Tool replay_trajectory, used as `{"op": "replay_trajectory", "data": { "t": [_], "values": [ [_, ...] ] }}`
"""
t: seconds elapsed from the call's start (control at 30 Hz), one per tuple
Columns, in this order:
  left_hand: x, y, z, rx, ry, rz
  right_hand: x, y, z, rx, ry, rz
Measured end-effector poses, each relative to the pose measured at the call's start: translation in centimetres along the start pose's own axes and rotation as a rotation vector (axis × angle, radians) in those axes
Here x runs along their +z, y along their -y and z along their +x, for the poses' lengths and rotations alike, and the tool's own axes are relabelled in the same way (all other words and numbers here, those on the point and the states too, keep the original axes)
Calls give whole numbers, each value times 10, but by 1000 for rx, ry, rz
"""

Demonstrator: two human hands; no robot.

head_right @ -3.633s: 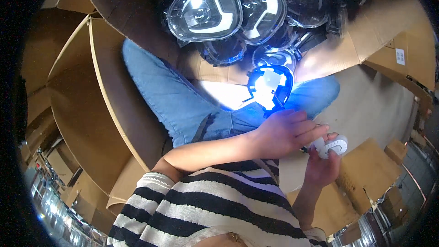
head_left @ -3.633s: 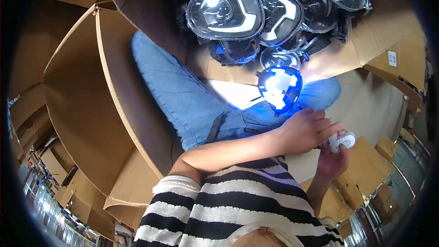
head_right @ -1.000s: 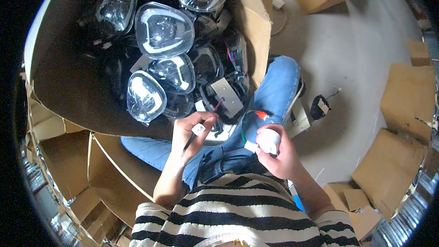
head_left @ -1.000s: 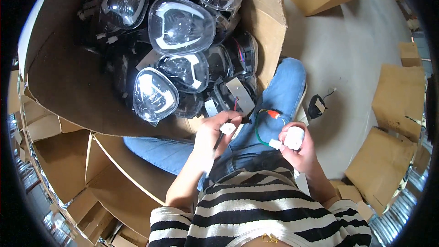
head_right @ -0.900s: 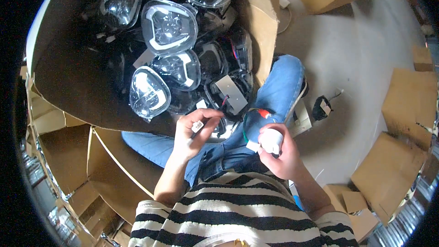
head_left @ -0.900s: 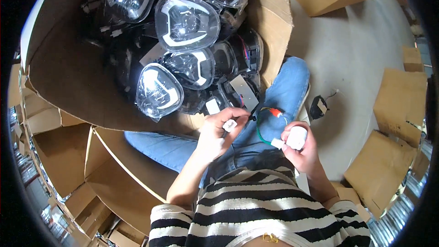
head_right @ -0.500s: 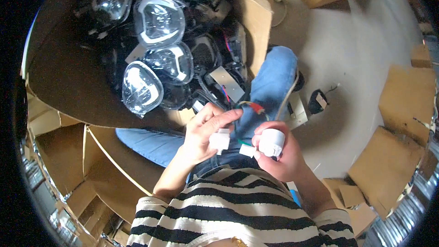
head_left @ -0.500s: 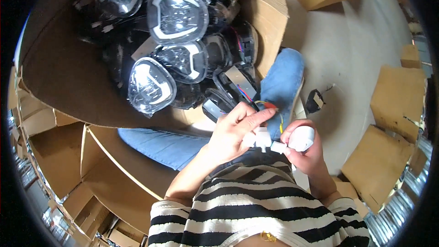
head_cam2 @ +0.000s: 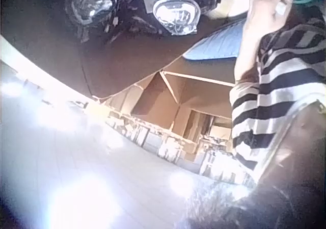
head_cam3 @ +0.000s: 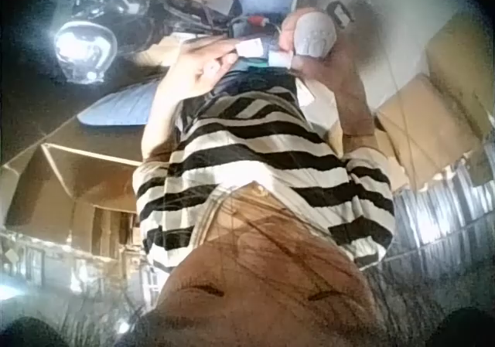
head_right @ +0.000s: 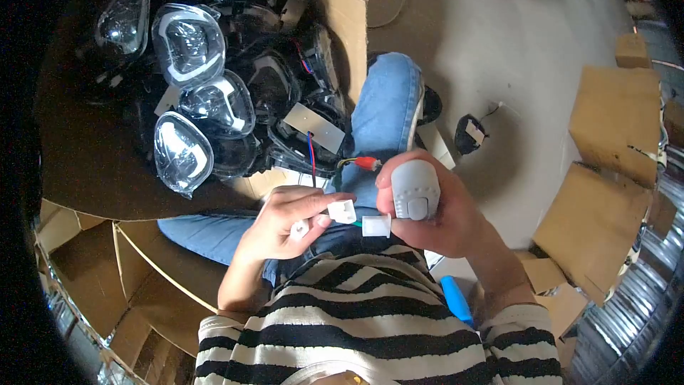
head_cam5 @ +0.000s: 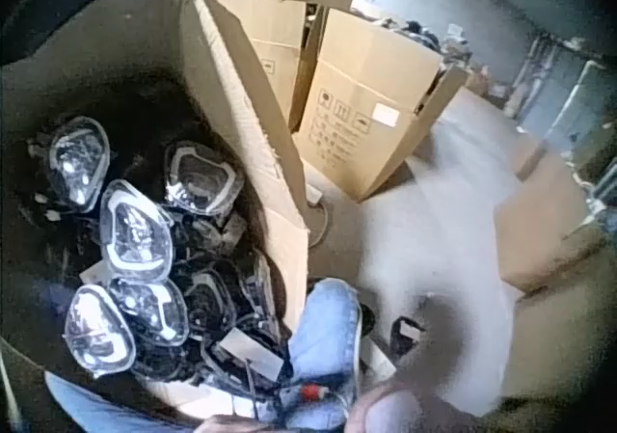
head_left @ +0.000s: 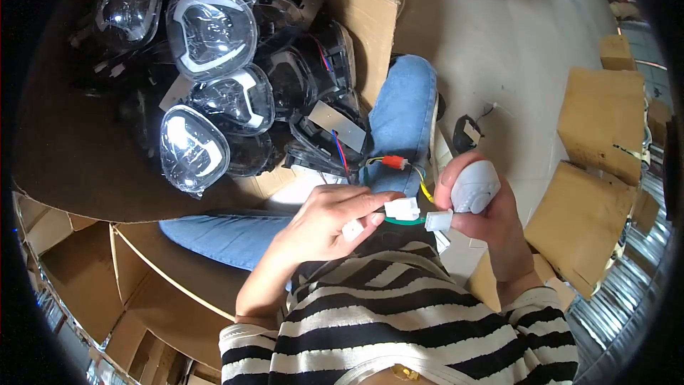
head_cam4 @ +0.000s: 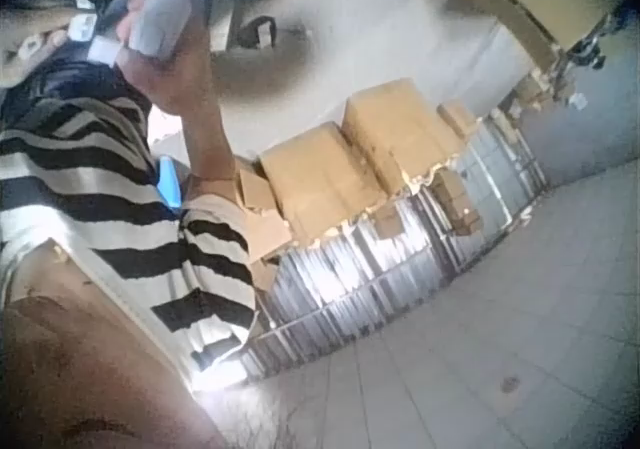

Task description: Testing the functionality and light output of automotive headlight assemblies using a handheld power source.

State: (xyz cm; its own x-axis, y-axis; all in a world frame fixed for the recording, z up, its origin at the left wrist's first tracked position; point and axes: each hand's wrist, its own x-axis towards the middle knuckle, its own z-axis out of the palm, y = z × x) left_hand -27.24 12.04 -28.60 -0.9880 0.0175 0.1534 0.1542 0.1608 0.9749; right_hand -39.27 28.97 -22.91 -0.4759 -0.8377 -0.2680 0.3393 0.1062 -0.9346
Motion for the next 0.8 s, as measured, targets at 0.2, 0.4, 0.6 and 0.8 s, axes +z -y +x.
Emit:
{"op": "replay_trajectory", "data": {
  "t": [0.2,0.4,0.6,0.8],
  "values": [
    [-5,-2,2,52,81,43,-1,4,4,78,93,-31],
    [-5,-9,4,83,116,239,-4,-1,-13,241,-65,-220],
    [36,-10,18,134,-55,290,-26,-21,-45,60,-300,-78],
    [61,-12,27,91,-28,416,-27,-16,-50,54,-495,142]
  ]
}}
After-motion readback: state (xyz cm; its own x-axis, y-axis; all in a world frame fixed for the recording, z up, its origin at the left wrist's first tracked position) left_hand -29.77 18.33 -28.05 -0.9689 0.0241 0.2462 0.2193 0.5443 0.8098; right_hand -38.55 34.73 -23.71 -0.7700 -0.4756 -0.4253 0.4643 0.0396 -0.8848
